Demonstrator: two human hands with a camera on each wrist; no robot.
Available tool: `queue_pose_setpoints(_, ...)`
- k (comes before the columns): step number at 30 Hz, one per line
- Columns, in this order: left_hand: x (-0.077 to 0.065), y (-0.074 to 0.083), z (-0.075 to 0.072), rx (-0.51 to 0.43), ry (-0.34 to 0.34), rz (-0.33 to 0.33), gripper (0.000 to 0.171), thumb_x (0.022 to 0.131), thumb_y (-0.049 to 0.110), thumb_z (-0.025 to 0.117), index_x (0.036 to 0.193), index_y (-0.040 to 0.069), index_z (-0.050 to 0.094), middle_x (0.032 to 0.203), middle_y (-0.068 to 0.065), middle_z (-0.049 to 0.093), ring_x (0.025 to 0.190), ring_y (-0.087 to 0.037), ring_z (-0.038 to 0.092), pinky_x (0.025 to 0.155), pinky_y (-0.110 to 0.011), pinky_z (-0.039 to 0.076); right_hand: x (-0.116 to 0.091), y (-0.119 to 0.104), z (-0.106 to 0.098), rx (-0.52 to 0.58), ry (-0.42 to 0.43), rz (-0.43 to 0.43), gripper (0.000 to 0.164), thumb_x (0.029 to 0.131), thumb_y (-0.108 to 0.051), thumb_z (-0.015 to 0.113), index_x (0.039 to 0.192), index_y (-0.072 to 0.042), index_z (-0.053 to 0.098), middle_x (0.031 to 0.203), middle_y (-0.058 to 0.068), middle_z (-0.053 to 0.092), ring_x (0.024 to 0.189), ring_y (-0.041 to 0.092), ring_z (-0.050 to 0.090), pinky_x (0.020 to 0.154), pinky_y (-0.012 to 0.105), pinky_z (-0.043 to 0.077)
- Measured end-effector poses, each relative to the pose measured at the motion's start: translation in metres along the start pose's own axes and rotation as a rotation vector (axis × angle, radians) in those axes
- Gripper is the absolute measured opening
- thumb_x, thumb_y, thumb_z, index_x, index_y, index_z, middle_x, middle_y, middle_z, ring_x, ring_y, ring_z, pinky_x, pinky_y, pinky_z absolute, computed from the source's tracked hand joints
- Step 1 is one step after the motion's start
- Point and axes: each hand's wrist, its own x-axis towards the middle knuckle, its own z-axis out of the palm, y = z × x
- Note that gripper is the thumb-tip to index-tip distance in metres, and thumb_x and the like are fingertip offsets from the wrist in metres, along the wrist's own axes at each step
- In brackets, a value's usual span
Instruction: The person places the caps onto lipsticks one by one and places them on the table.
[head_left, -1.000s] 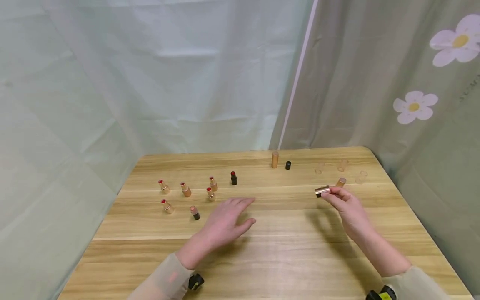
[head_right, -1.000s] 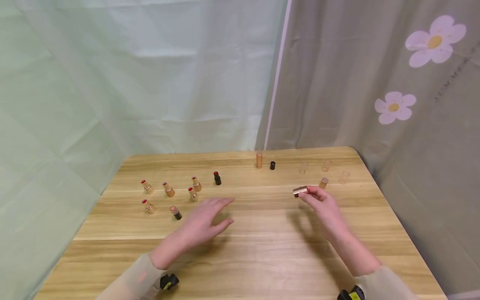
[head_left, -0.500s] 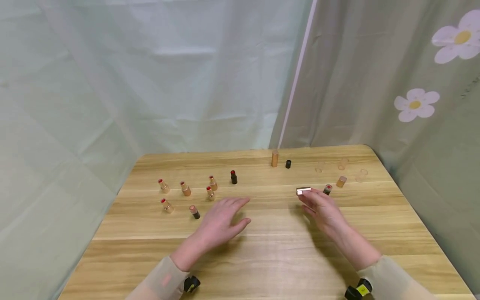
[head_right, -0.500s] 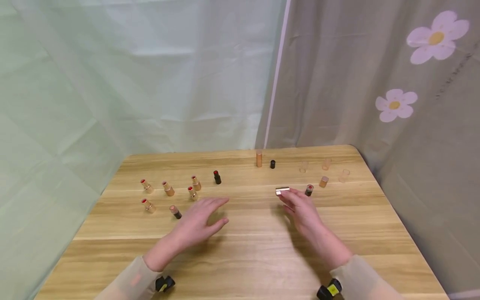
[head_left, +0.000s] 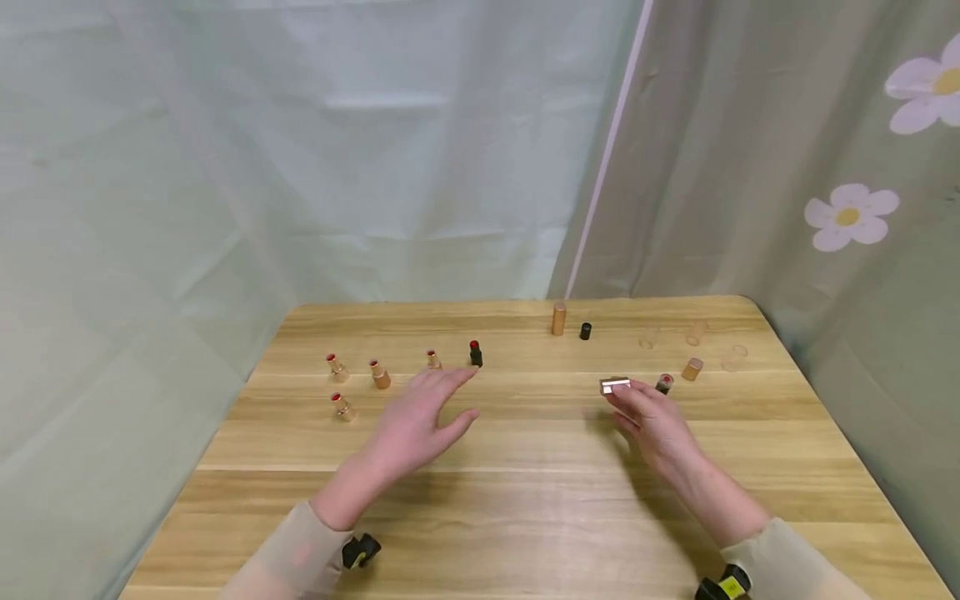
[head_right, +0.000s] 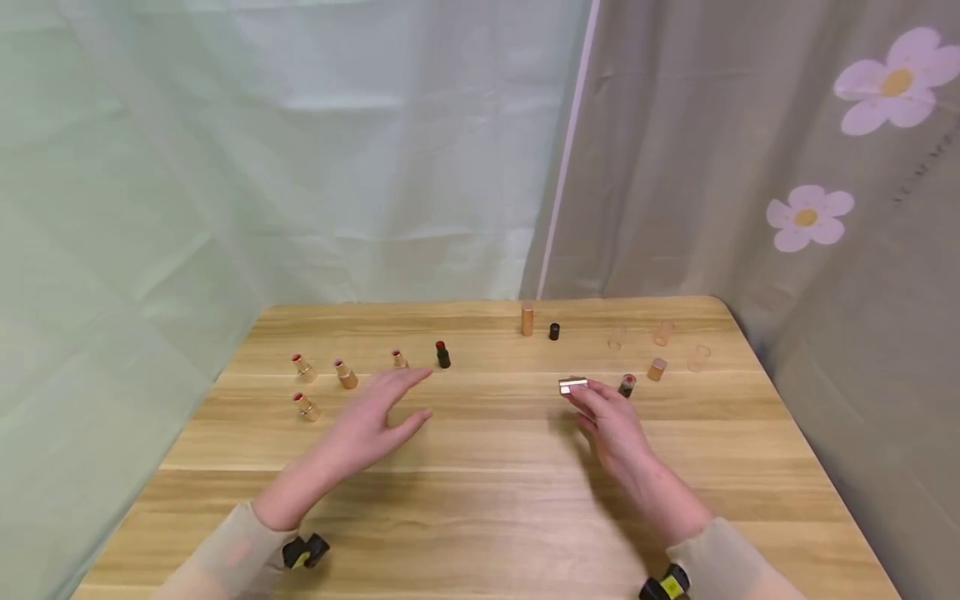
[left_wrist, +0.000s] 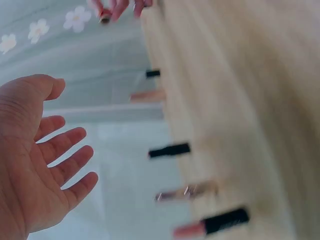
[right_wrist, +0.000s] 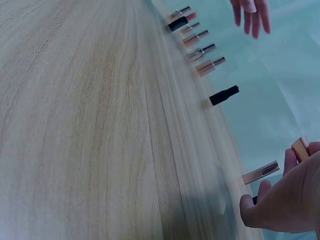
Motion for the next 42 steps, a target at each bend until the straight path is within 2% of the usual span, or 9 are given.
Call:
queue_pose_setpoints(3, 0.0, -0.011, -0.018, 0.0, 0.054, -0.026, 0.057, 0.097, 0.035, 0.071, 0.147, 0.012, 0.055, 0.14, -0.007, 0.062, 0.128, -0.031, 0.056, 0.108, -0.052, 0.043, -0.001, 0.0, -0.001, -0.021, -0.002, 0.0, 0.013, 0.103, -0.02, 0.064, 0.112, -0.011, 0.063, 0.1, -0.009, 0.071, 0.115, 0.012, 0.063, 0.117, 0.046, 0.031)
queue_pose_setpoints(7, -0.006, -0.029, -0.041, 0.006, 0.119, -0.109, 0.057, 0.097, 0.032, 0.072, 0.147, 0.01, 0.055, 0.139, -0.01, 0.062, 0.127, -0.033, 0.056, 0.106, -0.055, 0.043, 0.0, 0.001, -0.002, -0.037, 0.006, 0.001, 0.018, 0.102, -0.021, 0.066, 0.115, -0.009, 0.06, 0.102, -0.008, 0.071, 0.118, 0.014, 0.062, 0.117, 0.046, 0.032)
queue_pose_setpoints(14, -0.034, -0.073, -0.066, -0.102, 0.264, -0.264, 0.05, 0.1, 0.017, 0.066, 0.146, 0.004, 0.053, 0.137, -0.016, 0.062, 0.126, -0.039, 0.053, 0.101, -0.061, 0.04, 0.0, 0.0, 0.0, -0.023, 0.006, 0.0, 0.019, 0.103, -0.018, 0.064, 0.117, -0.009, 0.055, 0.102, -0.008, 0.07, 0.113, 0.011, 0.063, 0.118, 0.046, 0.031)
queue_pose_setpoints(17, -0.045, -0.091, -0.071, -0.147, 0.28, -0.343, 0.049, 0.101, 0.015, 0.063, 0.147, 0.002, 0.052, 0.136, -0.019, 0.061, 0.126, -0.04, 0.052, 0.098, -0.061, 0.041, 0.0, -0.001, 0.0, -0.024, 0.008, -0.001, 0.021, 0.102, -0.019, 0.065, 0.117, -0.008, 0.055, 0.101, -0.009, 0.07, 0.115, 0.012, 0.062, 0.117, 0.046, 0.032)
queue_pose_setpoints(20, -0.053, -0.105, -0.075, -0.162, 0.219, -0.423, 0.054, 0.103, 0.023, 0.062, 0.15, 0.001, 0.047, 0.138, -0.022, 0.058, 0.129, -0.042, 0.049, 0.098, -0.063, 0.041, -0.001, -0.001, -0.001, -0.035, 0.006, 0.004, 0.021, 0.102, -0.021, 0.066, 0.117, -0.009, 0.056, 0.102, -0.009, 0.07, 0.116, 0.012, 0.062, 0.117, 0.045, 0.032)
queue_pose_setpoints(23, -0.056, -0.114, -0.075, -0.154, 0.105, -0.495, 0.066, 0.103, 0.038, 0.06, 0.153, -0.001, 0.041, 0.143, -0.025, 0.053, 0.133, -0.045, 0.045, 0.101, -0.065, 0.039, 0.0, -0.001, -0.001, -0.029, 0.005, 0.013, 0.023, 0.102, -0.02, 0.066, 0.118, -0.008, 0.056, 0.102, -0.008, 0.07, 0.114, 0.011, 0.062, 0.117, 0.045, 0.032)
queue_pose_setpoints(28, -0.042, -0.12, -0.068, -0.102, -0.085, -0.563, 0.081, 0.1, 0.051, 0.062, 0.154, -0.004, 0.037, 0.145, -0.029, 0.05, 0.134, -0.049, 0.045, 0.104, -0.065, 0.039, 0.0, 0.001, -0.001, -0.031, -0.006, 0.018, 0.026, 0.102, -0.02, 0.065, 0.121, -0.006, 0.054, 0.104, -0.008, 0.069, 0.114, 0.01, 0.062, 0.118, 0.045, 0.032)
queue_pose_setpoints(36, -0.003, -0.125, -0.047, -0.047, -0.254, -0.608, 0.08, 0.092, 0.053, 0.07, 0.142, -0.007, 0.05, 0.132, -0.026, 0.059, 0.114, -0.041, 0.059, 0.092, -0.055, 0.049, 0.001, 0.002, 0.0, -0.035, -0.003, 0.012, 0.027, 0.101, -0.025, 0.067, 0.12, -0.008, 0.058, 0.106, -0.008, 0.07, 0.121, 0.015, 0.059, 0.118, 0.045, 0.032)
queue_pose_setpoints(42, 0.007, -0.135, -0.034, -0.048, -0.308, -0.644, 0.054, 0.09, 0.031, 0.074, 0.126, -0.005, 0.057, 0.114, -0.017, 0.064, 0.098, -0.031, 0.06, 0.088, -0.049, 0.05, 0.002, 0.004, 0.0, -0.034, 0.005, 0.009, 0.029, 0.101, -0.024, 0.067, 0.122, -0.006, 0.057, 0.105, -0.007, 0.071, 0.12, 0.015, 0.06, 0.117, 0.045, 0.032)
